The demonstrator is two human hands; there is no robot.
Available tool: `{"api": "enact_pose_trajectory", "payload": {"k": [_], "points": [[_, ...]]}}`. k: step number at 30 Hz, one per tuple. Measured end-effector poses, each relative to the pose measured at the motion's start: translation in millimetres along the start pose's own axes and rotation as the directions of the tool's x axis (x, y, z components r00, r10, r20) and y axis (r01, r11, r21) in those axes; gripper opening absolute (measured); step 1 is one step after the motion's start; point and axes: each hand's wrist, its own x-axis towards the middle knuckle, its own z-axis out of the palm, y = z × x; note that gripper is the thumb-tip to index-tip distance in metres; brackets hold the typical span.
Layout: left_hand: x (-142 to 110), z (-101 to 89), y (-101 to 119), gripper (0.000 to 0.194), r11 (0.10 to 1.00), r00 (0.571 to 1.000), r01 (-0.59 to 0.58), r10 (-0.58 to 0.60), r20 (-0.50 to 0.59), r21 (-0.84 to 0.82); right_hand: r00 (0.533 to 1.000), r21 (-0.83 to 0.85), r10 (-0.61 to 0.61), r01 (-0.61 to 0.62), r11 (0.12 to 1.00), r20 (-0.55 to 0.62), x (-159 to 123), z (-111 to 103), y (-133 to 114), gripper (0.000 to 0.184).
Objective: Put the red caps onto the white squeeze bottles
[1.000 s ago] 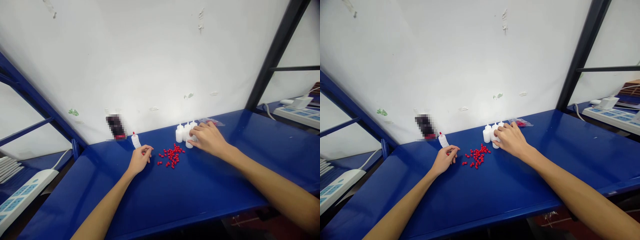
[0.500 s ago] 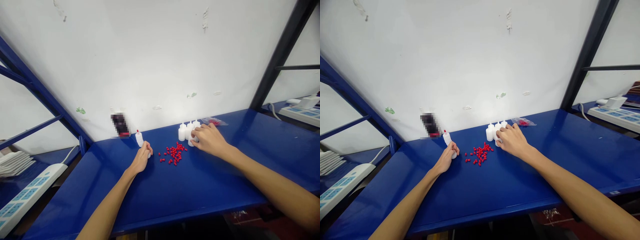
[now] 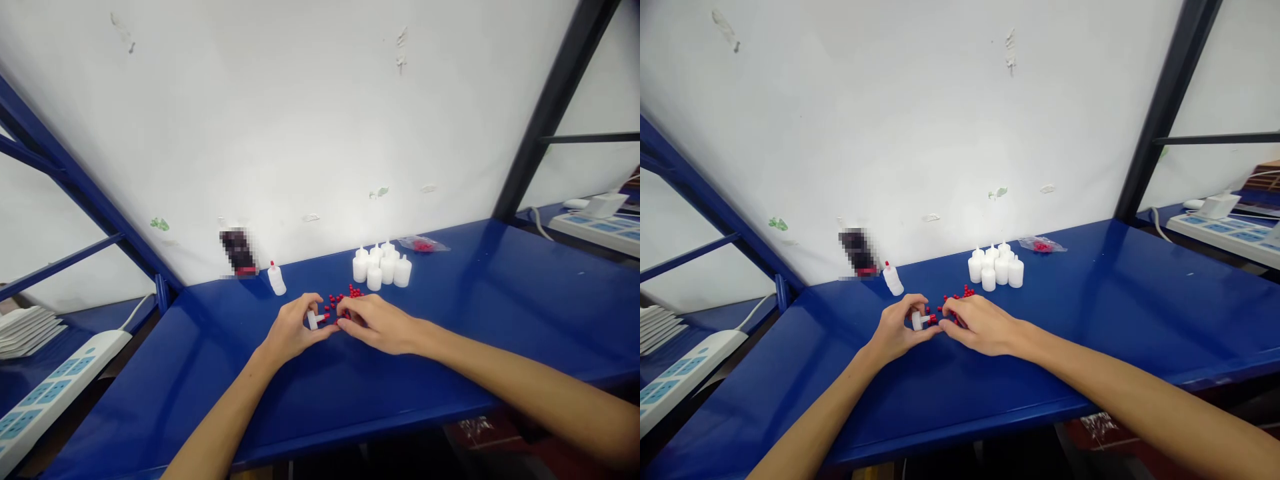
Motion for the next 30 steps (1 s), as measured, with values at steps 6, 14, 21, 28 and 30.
{"api": "enact_pose_trajectory", "payload": {"k": [6,14,21,28,30], "points": [[0.9,4.6,8.3,0.03,0.965,0.976,-0.216,0.208,0.07,0.149,0.994,0.194,-0.074,0.057,0.979,0.08,2.0,12.0,1.5,0.036],[-4.8,7.8,20.3,0.013,0.943,0.945,-0.309,0.29,0.15,0.122,0.986,0.369,-0.141,0.097,0.924,0.093,0.9,9.1,0.7,0.038],[7.3,17.6,30.2,0.018,0.682,0.965,0.259,-0.159,0.208,-0.683,0.993,0.752,0.086,-0.12,0.649,0.084,6.9,19.1,5.0,0.044],[18.9,22.6,24.8,0.02,0.242,0.914,0.398,-0.187,0.36,-0.885,0.988,0.463,-0.14,0.155,0.873,-0.068,12.4,20.9,-1.1,0.033],[18.0,21.9,28.7,0.027,0.229,0.916,0.392,-0.184,0.356,-0.891,0.981,0.38,-0.174,0.195,0.904,-0.091,10.8,22.7,-3.5,0.031]]}}
